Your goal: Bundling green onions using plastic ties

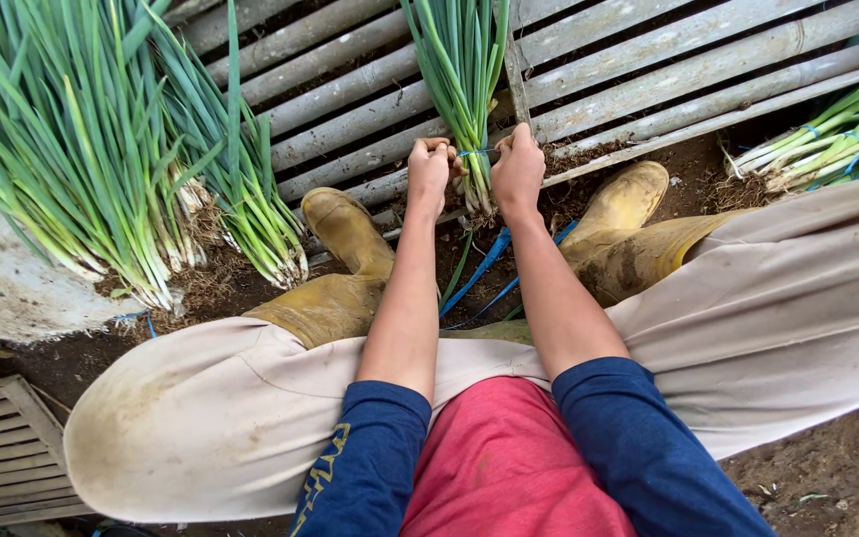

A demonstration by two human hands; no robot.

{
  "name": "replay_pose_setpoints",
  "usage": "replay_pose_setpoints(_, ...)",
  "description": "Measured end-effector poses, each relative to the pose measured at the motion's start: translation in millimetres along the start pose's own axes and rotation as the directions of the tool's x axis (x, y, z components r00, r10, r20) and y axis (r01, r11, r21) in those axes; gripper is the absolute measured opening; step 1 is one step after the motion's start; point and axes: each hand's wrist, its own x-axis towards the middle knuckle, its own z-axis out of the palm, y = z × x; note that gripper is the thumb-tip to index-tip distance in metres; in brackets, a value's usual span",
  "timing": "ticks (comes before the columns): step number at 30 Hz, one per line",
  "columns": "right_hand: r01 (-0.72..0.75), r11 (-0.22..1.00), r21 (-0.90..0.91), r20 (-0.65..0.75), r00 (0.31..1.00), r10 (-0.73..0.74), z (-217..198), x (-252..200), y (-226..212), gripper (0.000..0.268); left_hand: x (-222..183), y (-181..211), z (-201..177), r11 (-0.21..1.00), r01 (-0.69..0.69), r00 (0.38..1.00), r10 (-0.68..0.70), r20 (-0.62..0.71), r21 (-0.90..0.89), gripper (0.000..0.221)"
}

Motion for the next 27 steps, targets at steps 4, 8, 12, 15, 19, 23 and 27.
replay_pose_setpoints(4,-0.028,1.0,0.011,0.028,0.999,0.028,4.9,-3.6,-2.2,0.015,16.5,-4.1,-11.6,0.976,-0.003,0.994,-0.02,0.104,0.216,0.018)
replay_pose_setpoints(8,0.002,0.999,-0.037,0.048,0.999,0.0,10.9,-3.8,2.7,0.013,-4.3,39.9,-9.5,0.899,-0.04,0.987,-0.033,0.159,0.437,0.014)
replay_pose_setpoints(12,0.023,0.999,-0.028,0.05,0.999,-0.022,0.7,-3.1,-13.3,0.01,21.8,33.6,-11.7,0.777,-0.128,0.978,-0.006,0.21,0.616,0.009)
replay_pose_setpoints(15,-0.007,0.998,-0.055,0.086,0.996,0.011,2.3,-8.6,-11.8,0.009,19.9,40.7,-5.1,0.757,-0.083,0.98,-0.054,0.189,0.648,0.008)
replay_pose_setpoints(19,-0.003,0.998,-0.055,0.095,0.995,0.008,-4.9,-9.7,-23.4,0.013,37.8,37.0,0.3,0.465,-0.132,0.977,-0.089,0.194,0.876,0.007)
replay_pose_setpoints(23,0.039,0.998,-0.051,0.12,0.992,-0.033,-11.1,-8.4,-35.0,0.011,64.4,22.2,6.5,0.261,-0.142,0.983,-0.072,0.166,0.955,0.052)
replay_pose_setpoints(27,0.04,0.996,-0.076,0.114,0.993,-0.031,-7.5,-7.2,-33.1,0.011,67.0,14.1,7.0,0.225,-0.251,0.965,-0.011,0.26,0.941,0.031)
